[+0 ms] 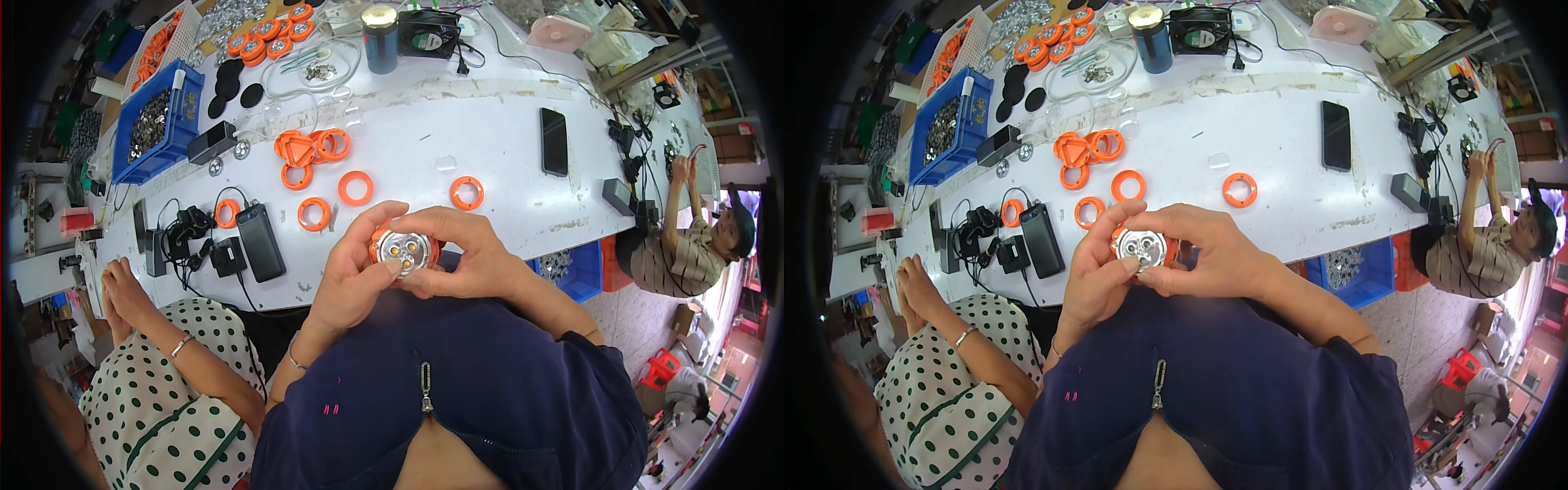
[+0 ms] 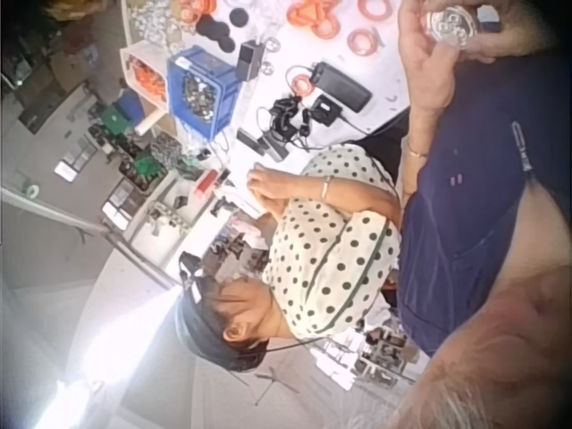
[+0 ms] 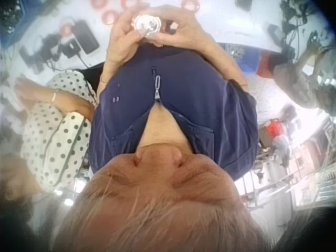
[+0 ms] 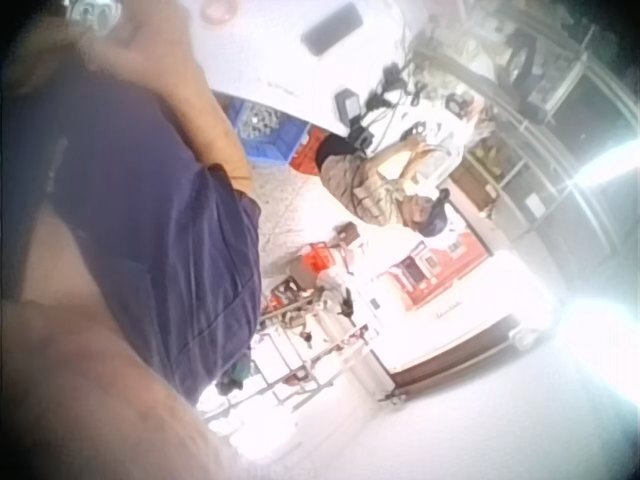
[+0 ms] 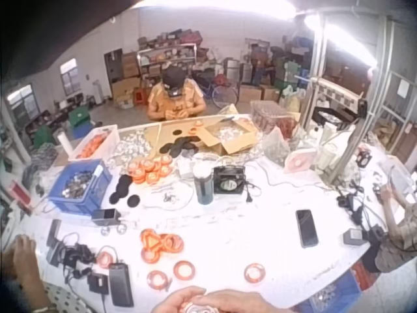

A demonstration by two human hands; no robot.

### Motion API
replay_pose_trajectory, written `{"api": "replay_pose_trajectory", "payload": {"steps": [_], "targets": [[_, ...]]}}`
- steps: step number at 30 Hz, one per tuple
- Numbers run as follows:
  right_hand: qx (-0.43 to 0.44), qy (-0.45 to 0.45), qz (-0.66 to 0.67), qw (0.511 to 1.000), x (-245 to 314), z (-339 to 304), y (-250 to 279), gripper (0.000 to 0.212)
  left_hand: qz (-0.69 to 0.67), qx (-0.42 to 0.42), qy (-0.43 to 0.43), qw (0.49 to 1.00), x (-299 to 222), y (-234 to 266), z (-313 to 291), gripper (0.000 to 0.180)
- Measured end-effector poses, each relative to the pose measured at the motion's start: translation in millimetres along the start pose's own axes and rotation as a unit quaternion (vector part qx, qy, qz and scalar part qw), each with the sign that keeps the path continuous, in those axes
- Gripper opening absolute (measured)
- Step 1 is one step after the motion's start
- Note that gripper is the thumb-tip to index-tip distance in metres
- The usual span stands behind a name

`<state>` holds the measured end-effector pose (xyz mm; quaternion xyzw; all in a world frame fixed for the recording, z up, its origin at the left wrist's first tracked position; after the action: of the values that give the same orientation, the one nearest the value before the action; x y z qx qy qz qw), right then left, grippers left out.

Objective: The person assembles electronic components and wires into orange circular housings, then covers them with plastic covers. The person uses tweezers to manipulate the components.

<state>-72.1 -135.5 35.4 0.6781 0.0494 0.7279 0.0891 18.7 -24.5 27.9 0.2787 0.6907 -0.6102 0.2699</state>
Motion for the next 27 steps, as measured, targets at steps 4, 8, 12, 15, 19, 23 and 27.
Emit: {"api": "replay_pose_trajectory", "payload": {"steps": [4,8,12,15,19,23,27], "targets": [[0.013,0.008,-0.031,0.999,11.3,2.9,0.1,0.051,0.036,0.002,-0.01,0.999,-4.3,1.3,-2.0,0.061],[-0.011,0.035,-0.054,0.998,10.2,1.1,-2.5,0.053,0.007,0.021,-0.013,1.0,-3.9,-0.8,-3.0,0.062],[-0.024,0.063,-0.106,0.992,14.4,2.5,0.0,0.052,-0.002,0.018,-0.013,1.0,-2.0,0.4,-2.4,0.062],[-0.022,0.067,-0.1,0.992,12.9,3.8,1.1,0.052,0.007,0.013,-0.014,1.0,-1.7,0.0,-2.6,0.062],[-0.012,0.09,-0.07,0.993,9.5,3.7,2.6,0.051,0.048,0.015,-0.026,0.998,-4.2,-3.2,-4.3,0.061],[0.007,0.085,-0.069,0.994,7.5,5.5,2.3,0.049,0.078,0.006,-0.022,0.997,-4.0,-3.5,-4.5,0.058],[0.002,0.08,-0.053,0.995,8.2,5.2,-0.4,0.048,0.076,0.0,-0.028,0.997,-2.4,-4.7,-6.5,0.055]]}}
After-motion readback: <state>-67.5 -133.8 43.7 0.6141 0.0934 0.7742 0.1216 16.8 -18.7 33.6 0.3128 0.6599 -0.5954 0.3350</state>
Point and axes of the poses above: each hand's wrist, its own z-axis towards the middle knuckle, its own y-axis out of the back of the hand, x = y × z, the point moved 5 cm from there along z, towards the middle knuckle, and after that the axes turned 15 degrees about x, right-handed, at the moved point
